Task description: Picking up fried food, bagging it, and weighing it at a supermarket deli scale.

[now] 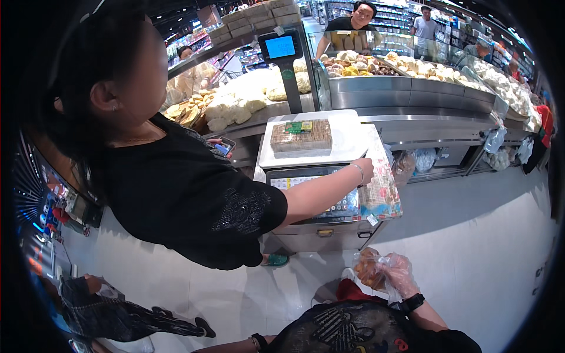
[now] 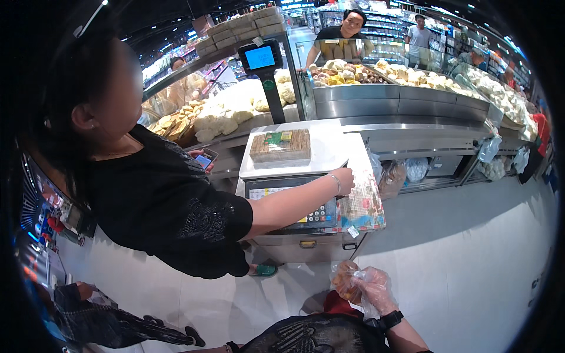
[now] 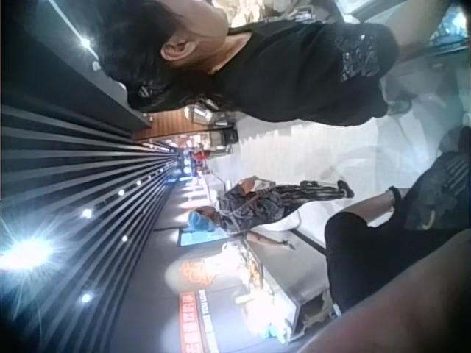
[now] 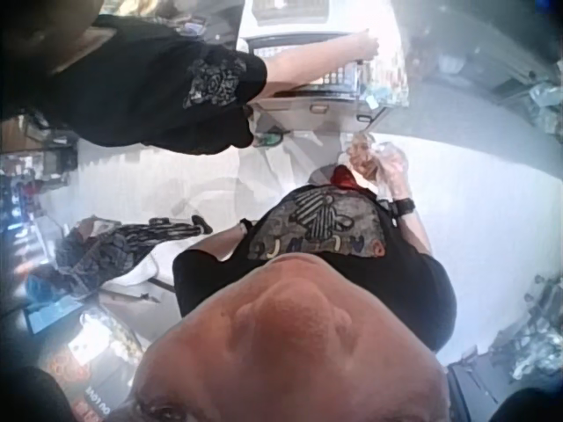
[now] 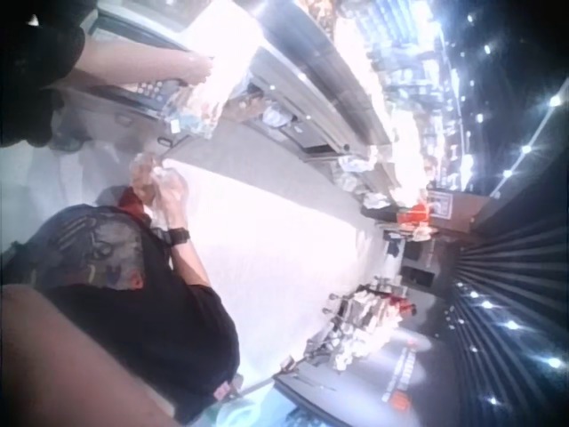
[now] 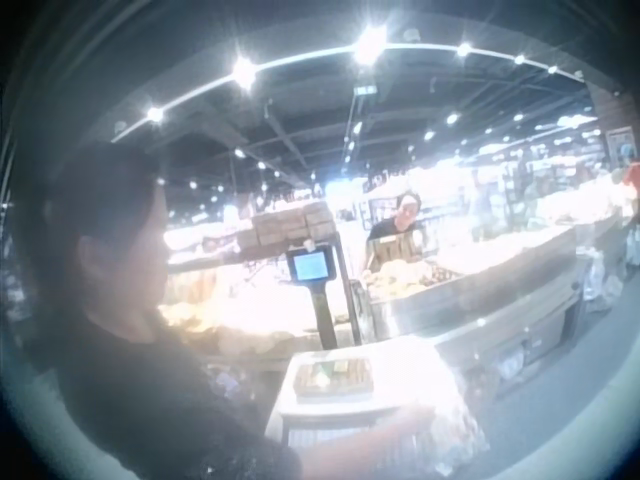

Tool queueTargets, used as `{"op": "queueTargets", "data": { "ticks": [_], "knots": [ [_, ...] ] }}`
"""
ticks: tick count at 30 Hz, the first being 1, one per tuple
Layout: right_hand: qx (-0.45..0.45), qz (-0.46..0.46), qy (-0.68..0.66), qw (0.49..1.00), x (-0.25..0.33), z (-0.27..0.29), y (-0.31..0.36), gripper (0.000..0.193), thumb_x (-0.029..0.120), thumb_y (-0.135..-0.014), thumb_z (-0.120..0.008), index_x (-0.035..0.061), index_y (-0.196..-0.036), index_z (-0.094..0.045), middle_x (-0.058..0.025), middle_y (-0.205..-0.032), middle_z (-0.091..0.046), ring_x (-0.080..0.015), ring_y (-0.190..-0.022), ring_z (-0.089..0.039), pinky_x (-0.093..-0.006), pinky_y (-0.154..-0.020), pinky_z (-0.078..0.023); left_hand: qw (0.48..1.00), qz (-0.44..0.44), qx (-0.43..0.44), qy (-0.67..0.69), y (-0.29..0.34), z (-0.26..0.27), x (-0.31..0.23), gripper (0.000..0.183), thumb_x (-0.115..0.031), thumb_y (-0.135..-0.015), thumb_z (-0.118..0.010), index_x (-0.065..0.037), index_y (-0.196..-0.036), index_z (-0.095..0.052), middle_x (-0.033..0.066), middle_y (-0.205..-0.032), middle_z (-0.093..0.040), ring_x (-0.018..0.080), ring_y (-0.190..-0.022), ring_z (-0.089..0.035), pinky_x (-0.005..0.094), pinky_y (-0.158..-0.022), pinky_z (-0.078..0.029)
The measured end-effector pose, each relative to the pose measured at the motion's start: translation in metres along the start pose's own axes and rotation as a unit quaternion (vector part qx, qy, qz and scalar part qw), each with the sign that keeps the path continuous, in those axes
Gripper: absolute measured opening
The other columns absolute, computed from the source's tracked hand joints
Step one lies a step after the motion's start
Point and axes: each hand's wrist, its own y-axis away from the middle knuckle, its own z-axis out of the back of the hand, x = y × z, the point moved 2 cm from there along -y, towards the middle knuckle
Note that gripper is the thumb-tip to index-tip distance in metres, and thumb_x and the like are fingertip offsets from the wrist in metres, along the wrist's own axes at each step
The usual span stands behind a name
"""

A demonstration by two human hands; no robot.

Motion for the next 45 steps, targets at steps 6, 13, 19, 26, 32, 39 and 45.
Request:
{"op": "queueTargets", "data": {
  "ticks": [6, 13, 19, 26, 32, 39, 45],
  "knots": [
    [-0.005, -0.009, 0.013, 1.000, 0.006, -0.002, -0.008, 0.012, 0.009, -0.081, -0.070, 0.0016, -0.078, -0.061, -0.0030, -0.072, -0.064, -0.0087, -0.066, -0.058, -0.0256, -0.061, -0.048, 1.000, 0.001, -0.003, -0.007, -0.001, 0.012, -0.005, 0.021, -0.023, -0.083, -0.058, -0.006, -0.090, -0.068, 0.0161, -0.080, -0.066, 0.0285, -0.073, -0.064, 0.0373, -0.065, -0.050],
    [0.021, 0.000, -0.037, 0.999, 0.006, -0.005, -0.009, 0.011, 0.007, -0.081, -0.069, 0.0010, -0.080, -0.061, -0.0039, -0.072, -0.064, -0.0101, -0.067, -0.061, -0.0252, -0.063, -0.049, 1.000, -0.002, 0.003, -0.015, 0.001, 0.012, -0.005, 0.021, -0.024, -0.084, -0.057, -0.007, -0.090, -0.068, 0.0166, -0.080, -0.065, 0.0295, -0.073, -0.064, 0.0374, -0.066, -0.050],
    [-0.009, 0.022, -0.028, 0.999, -0.013, 0.002, -0.003, 0.010, 0.005, -0.080, -0.070, 0.0014, -0.083, -0.061, -0.0039, -0.077, -0.064, -0.0104, -0.069, -0.061, -0.0262, -0.065, -0.050, 0.999, -0.006, 0.011, -0.029, 0.003, 0.001, -0.005, 0.021, -0.024, -0.085, -0.056, -0.007, -0.090, -0.068, 0.0170, -0.081, -0.065, 0.0304, -0.074, -0.064, 0.0375, -0.066, -0.050],
    [-0.005, 0.129, 0.151, 0.980, 0.059, 0.017, -0.020, 0.030, 0.027, -0.088, -0.057, 0.0040, -0.104, -0.066, -0.0102, -0.089, -0.068, -0.0198, -0.086, -0.064, -0.0326, -0.076, -0.050, 0.998, -0.015, 0.038, -0.049, 0.005, 0.003, 0.001, 0.022, -0.024, -0.086, -0.055, -0.008, -0.090, -0.068, 0.0175, -0.081, -0.065, 0.0315, -0.074, -0.064, 0.0376, -0.067, -0.051],
    [-0.102, -0.052, -0.420, 0.900, 0.048, 0.068, -0.036, 0.025, 0.023, -0.092, -0.059, 0.0048, -0.109, -0.054, -0.0058, -0.097, -0.060, -0.0146, -0.083, -0.060, -0.0307, -0.073, -0.053, 0.991, -0.006, -0.005, -0.135, 0.017, 0.038, -0.026, 0.022, -0.025, -0.086, -0.055, -0.008, -0.090, -0.068, 0.0179, -0.082, -0.065, 0.0324, -0.075, -0.065, 0.0377, -0.068, -0.051],
    [-0.076, -0.059, -0.462, 0.882, 0.077, 0.043, -0.050, 0.028, 0.021, -0.092, -0.058, 0.0004, -0.110, -0.054, -0.0073, -0.098, -0.061, -0.0169, -0.091, -0.063, -0.0309, -0.077, -0.056, 0.907, 0.026, -0.183, -0.378, 0.046, 0.058, -0.091, 0.022, -0.025, -0.087, -0.054, -0.008, -0.090, -0.068, 0.0184, -0.082, -0.065, 0.0335, -0.075, -0.065, 0.0379, -0.069, -0.051],
    [0.008, -0.121, -0.377, 0.918, 0.150, 0.019, -0.020, 0.028, 0.017, -0.093, -0.057, -0.0005, -0.114, -0.053, -0.0093, -0.105, -0.061, -0.0165, -0.088, -0.063, -0.0280, -0.079, -0.055, 0.647, -0.418, -0.551, -0.322, -0.014, 0.064, -0.246, 0.049, -0.008, -0.070, -0.073, -0.006, -0.116, -0.056, 0.0161, -0.108, -0.059, 0.0343, -0.098, -0.057, 0.0385, -0.084, -0.047]
  ]
}}
